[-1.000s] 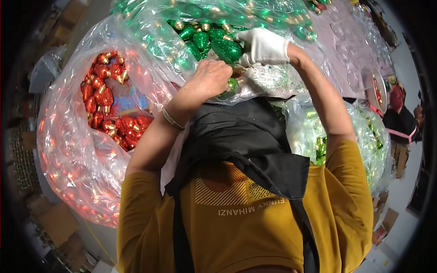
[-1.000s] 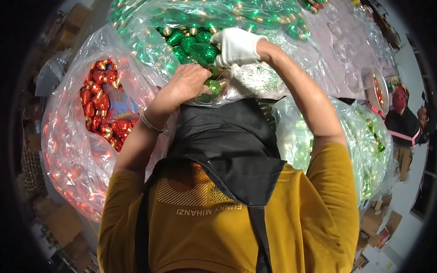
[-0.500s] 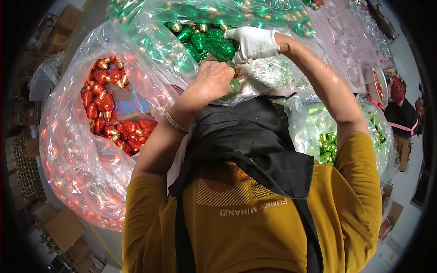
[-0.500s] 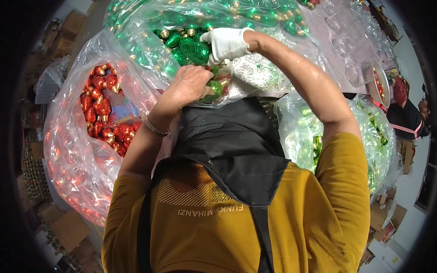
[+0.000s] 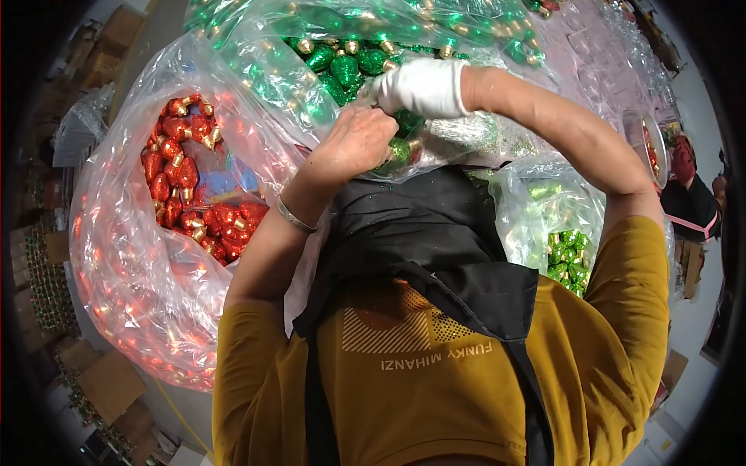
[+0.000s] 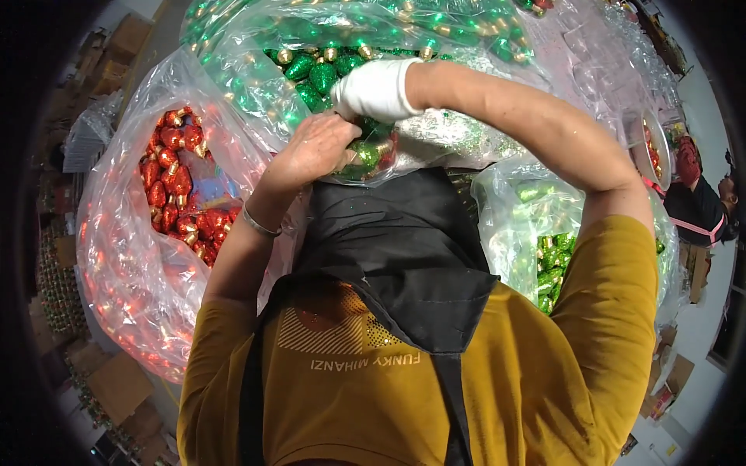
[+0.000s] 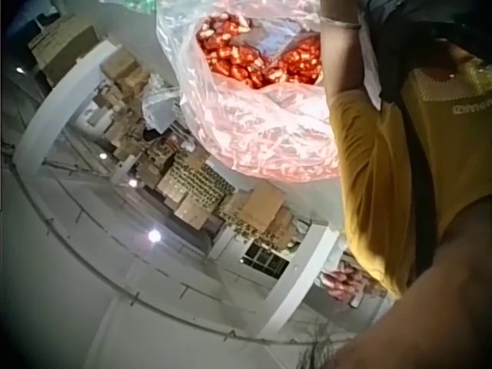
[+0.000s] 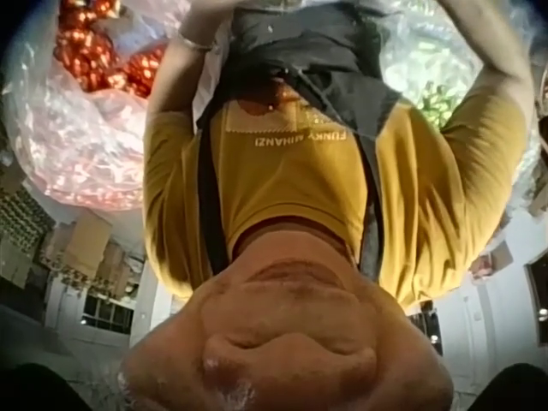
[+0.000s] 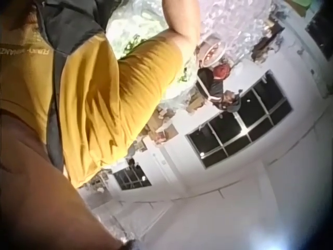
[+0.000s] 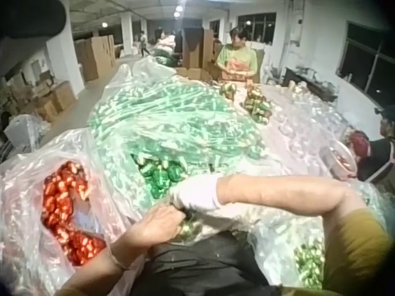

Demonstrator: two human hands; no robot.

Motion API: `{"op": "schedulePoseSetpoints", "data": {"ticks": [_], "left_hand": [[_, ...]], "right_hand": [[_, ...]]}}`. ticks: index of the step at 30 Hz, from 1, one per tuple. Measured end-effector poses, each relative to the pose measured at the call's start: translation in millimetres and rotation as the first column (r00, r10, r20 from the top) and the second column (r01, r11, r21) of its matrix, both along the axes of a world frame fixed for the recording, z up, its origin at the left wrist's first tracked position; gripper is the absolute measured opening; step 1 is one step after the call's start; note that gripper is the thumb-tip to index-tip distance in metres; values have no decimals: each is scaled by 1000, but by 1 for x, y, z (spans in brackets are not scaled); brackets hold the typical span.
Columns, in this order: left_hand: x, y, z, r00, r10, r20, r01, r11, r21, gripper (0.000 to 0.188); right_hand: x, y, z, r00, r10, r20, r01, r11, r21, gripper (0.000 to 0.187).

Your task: Placing green and red plastic ornaments into large plastic bags at a factory workstation.

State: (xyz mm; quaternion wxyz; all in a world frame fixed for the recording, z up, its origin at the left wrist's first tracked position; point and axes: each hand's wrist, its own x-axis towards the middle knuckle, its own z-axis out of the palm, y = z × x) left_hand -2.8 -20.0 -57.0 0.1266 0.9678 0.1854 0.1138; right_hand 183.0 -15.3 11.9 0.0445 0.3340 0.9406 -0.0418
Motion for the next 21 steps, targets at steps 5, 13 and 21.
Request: {"op": "schedulePoseSetpoints", "data": {"ticks": [5,13,21], "left_hand": [[-1,2,5,1000,24,-13,-25,999,-28,23],[-3,-4,1,996,-19,93,16,1000,26,24],[1,2,-2,998,-18,64,14,998,66,22]], "right_hand": [[-9,-11,18,951,-308,27,307,934,-185,20],[-17,2,20,889,-313,333,387,903,-185,15],[-35,1,12,863,-192,467,248,967,-61,16]]}}
